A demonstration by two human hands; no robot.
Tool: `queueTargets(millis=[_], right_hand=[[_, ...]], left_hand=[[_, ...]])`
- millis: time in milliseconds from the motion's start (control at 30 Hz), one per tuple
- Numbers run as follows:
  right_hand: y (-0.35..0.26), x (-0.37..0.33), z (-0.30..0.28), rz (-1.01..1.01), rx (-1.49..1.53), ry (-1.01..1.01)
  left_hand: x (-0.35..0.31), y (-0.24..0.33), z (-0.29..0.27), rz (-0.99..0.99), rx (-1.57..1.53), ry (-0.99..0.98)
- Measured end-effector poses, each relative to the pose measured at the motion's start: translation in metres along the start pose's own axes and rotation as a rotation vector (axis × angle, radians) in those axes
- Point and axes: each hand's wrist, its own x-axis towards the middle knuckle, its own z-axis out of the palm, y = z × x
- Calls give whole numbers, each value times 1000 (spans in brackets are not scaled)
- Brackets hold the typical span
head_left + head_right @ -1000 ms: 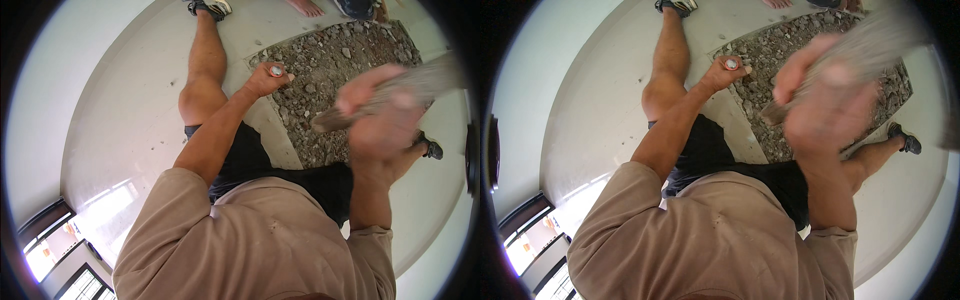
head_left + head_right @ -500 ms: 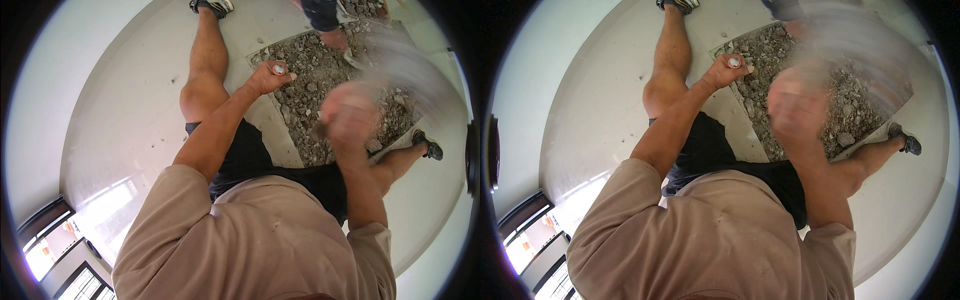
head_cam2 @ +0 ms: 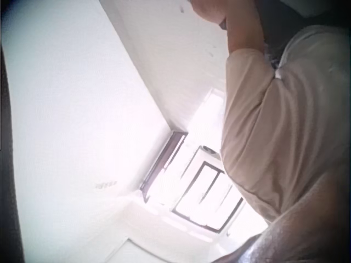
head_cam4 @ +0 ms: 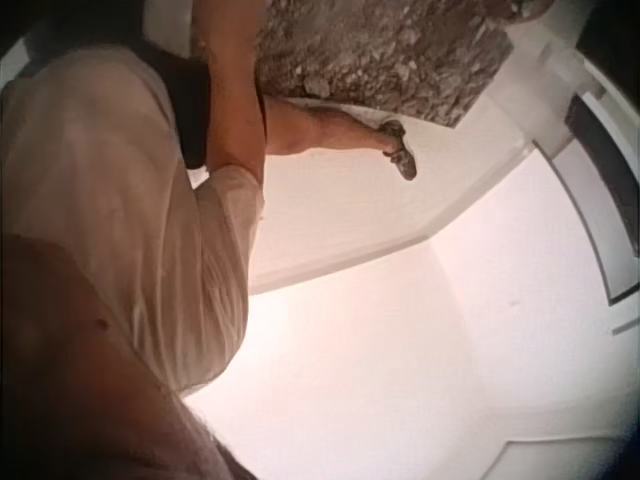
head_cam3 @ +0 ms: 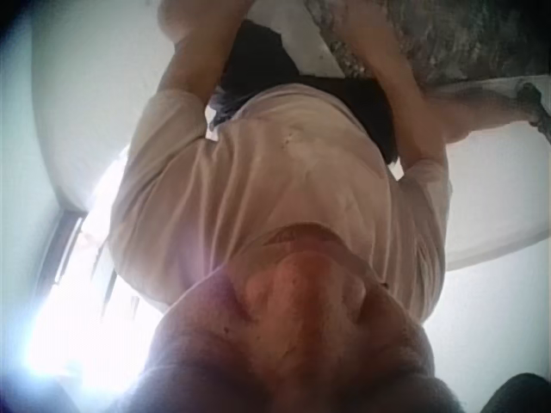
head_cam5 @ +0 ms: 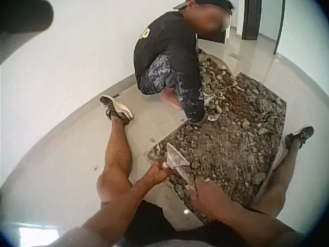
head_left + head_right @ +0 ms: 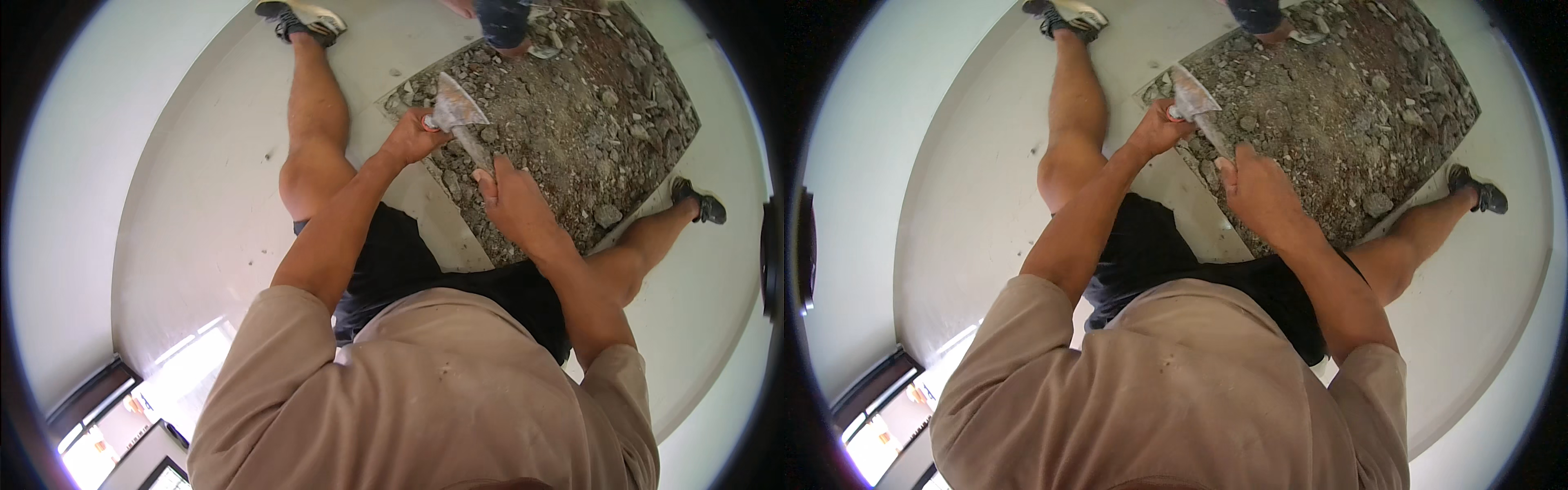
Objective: The person uses a hatchet to strike a chisel, chipping away at a rectangular section of concrete floor. They reposition the chisel within the hole while another person picks up the concrete rubble by hand and places it into a plastic container.
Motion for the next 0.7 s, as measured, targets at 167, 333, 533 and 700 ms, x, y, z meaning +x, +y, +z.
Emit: queueTargets(millis=[167, 333, 533, 700], right_hand=[[-2, -24, -13, 186, 193, 130], [31, -74, -16, 284, 236, 125], [38, -88, -13, 531, 531, 69], [32, -76, -13, 460, 531, 43]], left_hand=[[46, 16, 35, -1, 256, -72], [69, 22, 46, 2, 303, -34], [19, 48, 21, -18, -48, 8], [-6, 33, 23, -45, -71, 58]])
